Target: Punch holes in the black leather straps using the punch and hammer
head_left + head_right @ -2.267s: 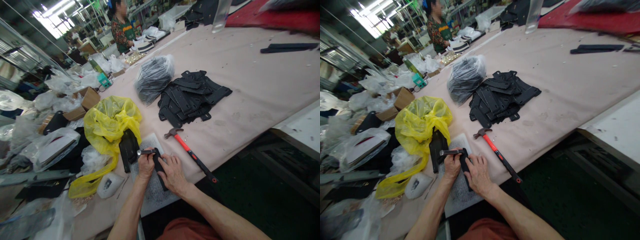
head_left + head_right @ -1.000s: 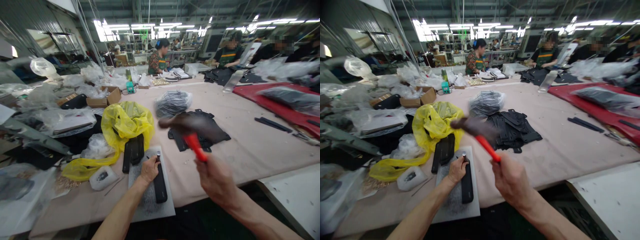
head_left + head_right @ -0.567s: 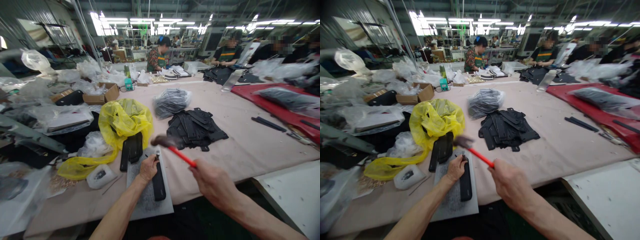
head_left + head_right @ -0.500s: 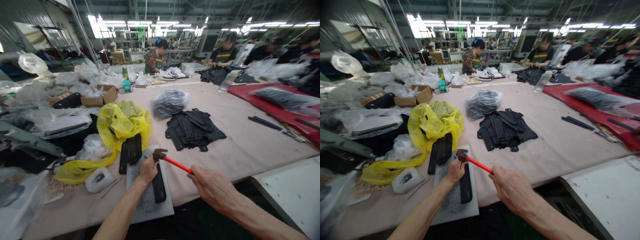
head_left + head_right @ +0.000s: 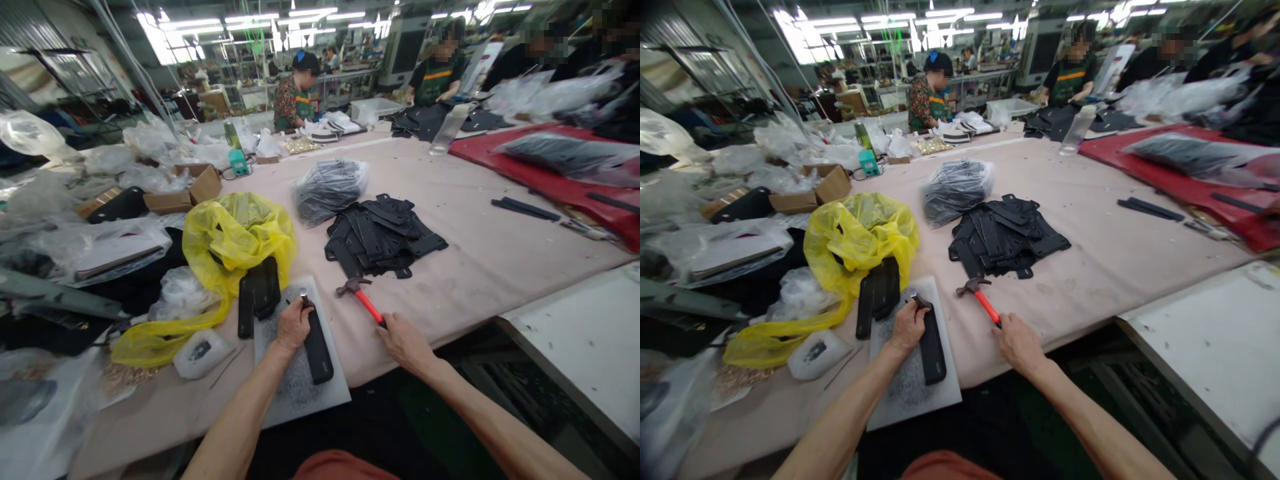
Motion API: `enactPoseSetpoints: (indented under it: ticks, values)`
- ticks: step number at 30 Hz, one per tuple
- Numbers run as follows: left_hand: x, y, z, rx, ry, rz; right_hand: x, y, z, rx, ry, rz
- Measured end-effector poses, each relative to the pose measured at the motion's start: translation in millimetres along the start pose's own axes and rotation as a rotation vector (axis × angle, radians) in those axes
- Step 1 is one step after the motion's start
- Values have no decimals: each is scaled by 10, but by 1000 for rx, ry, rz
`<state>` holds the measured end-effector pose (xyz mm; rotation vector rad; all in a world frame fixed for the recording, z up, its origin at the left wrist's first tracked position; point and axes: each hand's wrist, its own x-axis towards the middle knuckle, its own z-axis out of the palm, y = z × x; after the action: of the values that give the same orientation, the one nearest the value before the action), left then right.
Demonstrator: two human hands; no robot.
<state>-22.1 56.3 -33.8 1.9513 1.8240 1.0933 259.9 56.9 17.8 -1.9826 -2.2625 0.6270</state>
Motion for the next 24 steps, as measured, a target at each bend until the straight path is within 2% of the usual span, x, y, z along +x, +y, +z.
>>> enactPoseSetpoints:
  ticks: [3,6,9,12,14,20,24]
  values:
    - [7,4,-12,-23,-25,-31,-63,-351,123,-68,192,-206]
    - [21,20,-26,-55,-31,-43,-124,-808,291,50,169,-369]
    - [32,31,-51,-139,18,-130,-176,-1064,528,114,115,-413]
    - [19,21,-100,-173,151,-312,-207,-1077,689,138,118,-391]
    - [-6,14,-140,-180,183,-364,-202,-1034,699,151,126,-385]
    - [-75,35,-197,-235,83,-233,3,-1026,470,204,136,-409]
    - [-82,25,-179,-197,87,-234,271,-1112,400,186,156,-395]
